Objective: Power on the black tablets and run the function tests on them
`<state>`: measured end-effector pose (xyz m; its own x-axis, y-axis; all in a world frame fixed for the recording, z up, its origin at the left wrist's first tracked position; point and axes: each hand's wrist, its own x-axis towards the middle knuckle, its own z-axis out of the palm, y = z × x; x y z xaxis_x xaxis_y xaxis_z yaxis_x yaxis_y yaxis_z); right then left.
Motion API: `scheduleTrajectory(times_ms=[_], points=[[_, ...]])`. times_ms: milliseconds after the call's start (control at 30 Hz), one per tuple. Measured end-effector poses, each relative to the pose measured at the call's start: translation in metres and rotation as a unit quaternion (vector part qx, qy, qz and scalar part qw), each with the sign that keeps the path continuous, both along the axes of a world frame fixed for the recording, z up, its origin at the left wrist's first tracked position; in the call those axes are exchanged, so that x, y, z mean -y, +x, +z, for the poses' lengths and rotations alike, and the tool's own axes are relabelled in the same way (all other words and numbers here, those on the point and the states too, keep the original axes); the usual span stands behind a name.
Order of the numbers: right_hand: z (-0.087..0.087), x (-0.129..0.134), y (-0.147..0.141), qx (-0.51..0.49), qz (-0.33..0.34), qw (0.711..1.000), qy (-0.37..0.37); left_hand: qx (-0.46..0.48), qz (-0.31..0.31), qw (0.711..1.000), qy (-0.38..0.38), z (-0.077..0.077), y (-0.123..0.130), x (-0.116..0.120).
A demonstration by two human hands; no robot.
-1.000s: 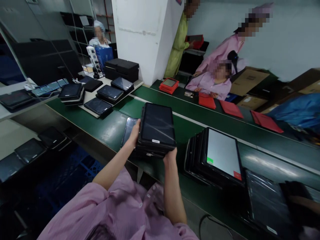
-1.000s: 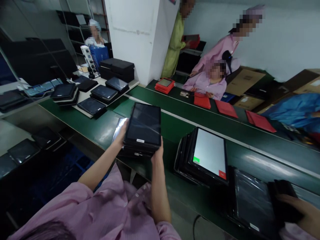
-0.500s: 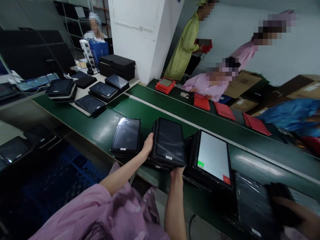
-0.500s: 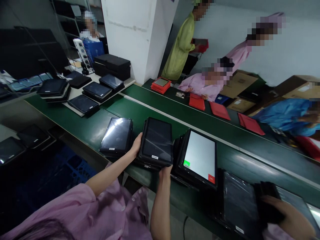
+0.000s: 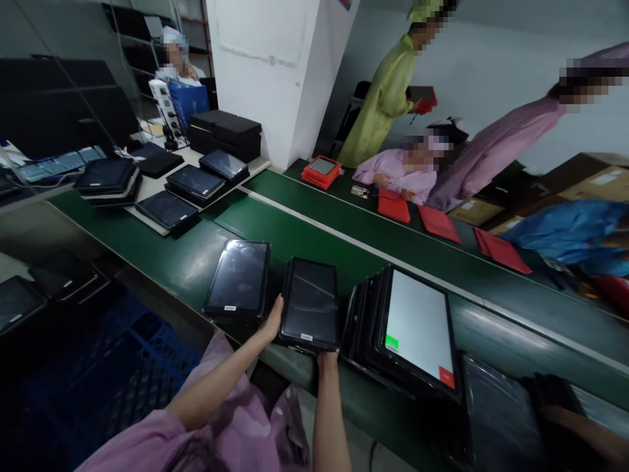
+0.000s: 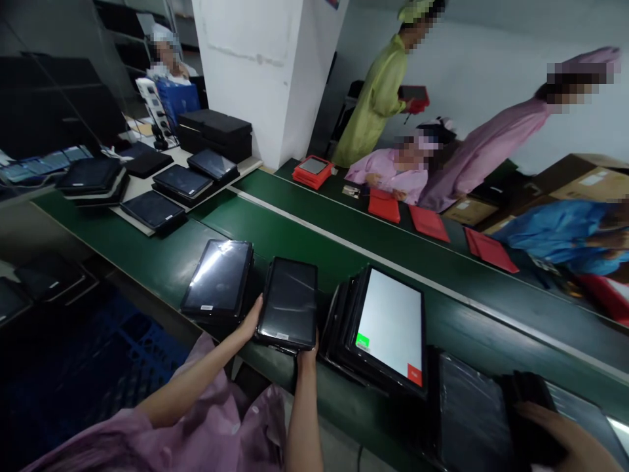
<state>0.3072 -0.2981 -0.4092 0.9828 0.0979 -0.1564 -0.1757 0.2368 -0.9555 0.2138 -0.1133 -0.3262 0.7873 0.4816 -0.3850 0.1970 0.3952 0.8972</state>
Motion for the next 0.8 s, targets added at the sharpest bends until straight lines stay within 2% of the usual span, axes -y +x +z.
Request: scheduleTrajectory(times_ms=[67,133,200,233,267,333,367,400,467,533,667,800], points=[[-0.002,0.002,0.000,-0.018,-0.009,1.000,-0.002,-0.038,-0.052,0.997,0.045,0.005,-0.039,-0.003],[-0.003,0.003,-0.001,-0.033,-0.023,0.999,-0.001,-0.057,-0.164,0.984,0.042,0.022,-0.088,-0.021],[-0.004,0.003,-0.001,-0.041,-0.035,0.999,0.003,-0.036,-0.274,0.961,0.033,0.048,-0.134,-0.055],[-0.003,0.002,-0.002,-0.043,-0.040,0.998,0.005,-0.020,-0.306,0.951,0.036,0.063,-0.153,-0.077],[-0.003,0.001,-0.002,-0.044,-0.044,0.998,0.008,-0.005,-0.282,0.958,0.055,0.077,-0.167,-0.101],[-0.001,0.000,-0.003,-0.044,-0.048,0.998,0.016,0.023,-0.133,0.985,0.103,0.100,-0.178,-0.150],[0.000,-0.002,-0.004,-0.044,-0.048,0.998,0.020,0.016,-0.044,0.990,0.133,0.107,-0.175,-0.172],[0.001,-0.003,-0.005,-0.044,-0.048,0.998,0.023,-0.006,0.037,0.982,0.184,0.111,-0.167,-0.191],[0.002,-0.006,-0.008,-0.045,-0.049,0.997,0.028,-0.101,0.137,0.945,0.281,0.109,-0.139,-0.220],[0.002,-0.008,-0.011,-0.047,-0.053,0.997,0.029,-0.154,0.107,0.944,0.270,0.102,-0.102,-0.236],[0.001,-0.010,-0.013,-0.052,-0.064,0.996,0.024,-0.126,0.037,0.972,0.197,0.091,-0.041,-0.246],[-0.004,-0.011,-0.011,-0.054,-0.081,0.995,0.013,-0.090,-0.002,0.979,0.183,0.090,-0.022,-0.247]])
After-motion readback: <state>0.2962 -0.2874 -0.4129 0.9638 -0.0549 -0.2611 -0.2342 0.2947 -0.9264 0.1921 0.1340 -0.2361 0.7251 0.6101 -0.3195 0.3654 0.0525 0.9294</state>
